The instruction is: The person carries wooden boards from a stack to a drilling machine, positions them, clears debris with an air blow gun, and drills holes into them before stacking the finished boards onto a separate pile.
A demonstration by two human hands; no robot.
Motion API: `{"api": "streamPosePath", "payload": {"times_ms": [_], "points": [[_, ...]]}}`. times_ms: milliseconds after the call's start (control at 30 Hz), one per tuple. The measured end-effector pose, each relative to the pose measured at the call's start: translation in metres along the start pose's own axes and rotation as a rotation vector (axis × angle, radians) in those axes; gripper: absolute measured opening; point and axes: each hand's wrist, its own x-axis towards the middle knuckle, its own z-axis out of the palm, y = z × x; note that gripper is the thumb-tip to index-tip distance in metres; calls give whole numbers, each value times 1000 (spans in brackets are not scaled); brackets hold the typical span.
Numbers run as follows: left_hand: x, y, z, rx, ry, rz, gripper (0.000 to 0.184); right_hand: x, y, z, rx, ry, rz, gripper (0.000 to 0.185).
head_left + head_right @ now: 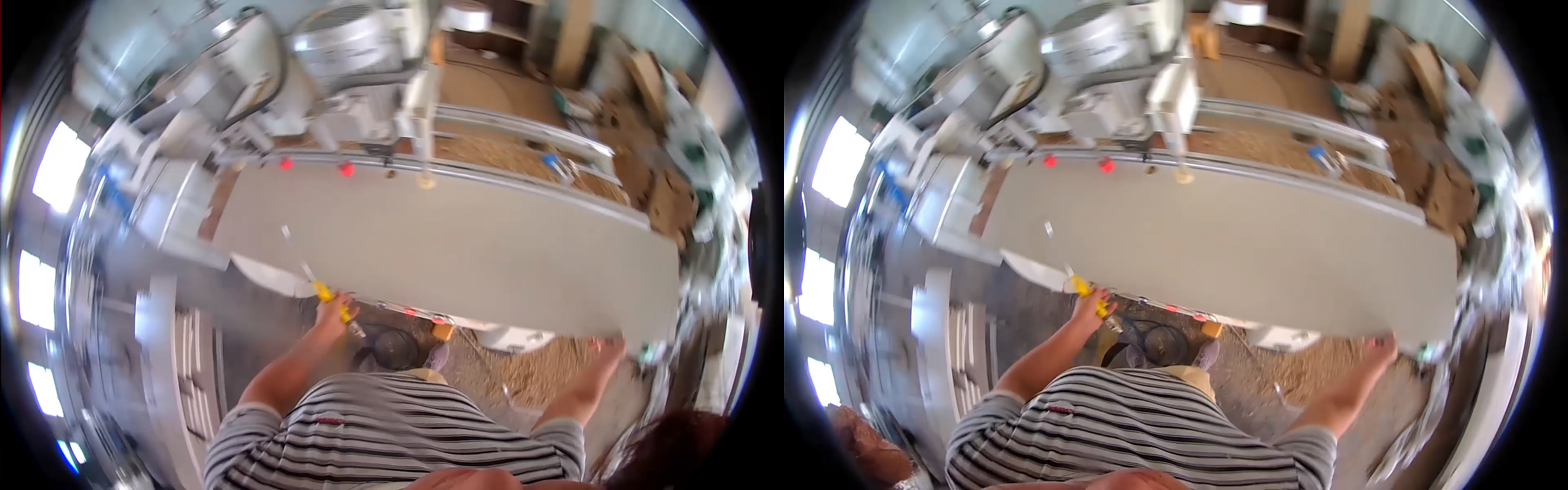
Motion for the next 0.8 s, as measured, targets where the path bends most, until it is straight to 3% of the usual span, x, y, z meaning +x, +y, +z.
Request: {"api": "streamPosePath", "payload": {"times_ms": [33, 133, 400, 567, 667, 733, 800], "points": [[9, -8, 2, 12, -10, 5, 12, -22, -10, 11, -100, -193, -61, 20], [7, -7, 22, 75, 88, -15, 13, -25, -5, 9, -80, 25, -159, 15], [12, -2, 22, 122, 186, 22, 15, -34, 18, -16, -194, 101, -156, 15], [15, 0, -2, 12, 245, 24, 16, -72, 38, -40, -272, 79, -113, 20], [15, -9, -13, 136, 219, 62, 16, -123, 59, -22, -349, 58, -90, 22], [1, -14, -11, 185, 181, 42, 16, -141, 88, -14, -25, 216, 90, 15], [-8, -10, -8, 206, 229, 53, 16, -191, 106, 21, -66, 101, 116, 12]]}}
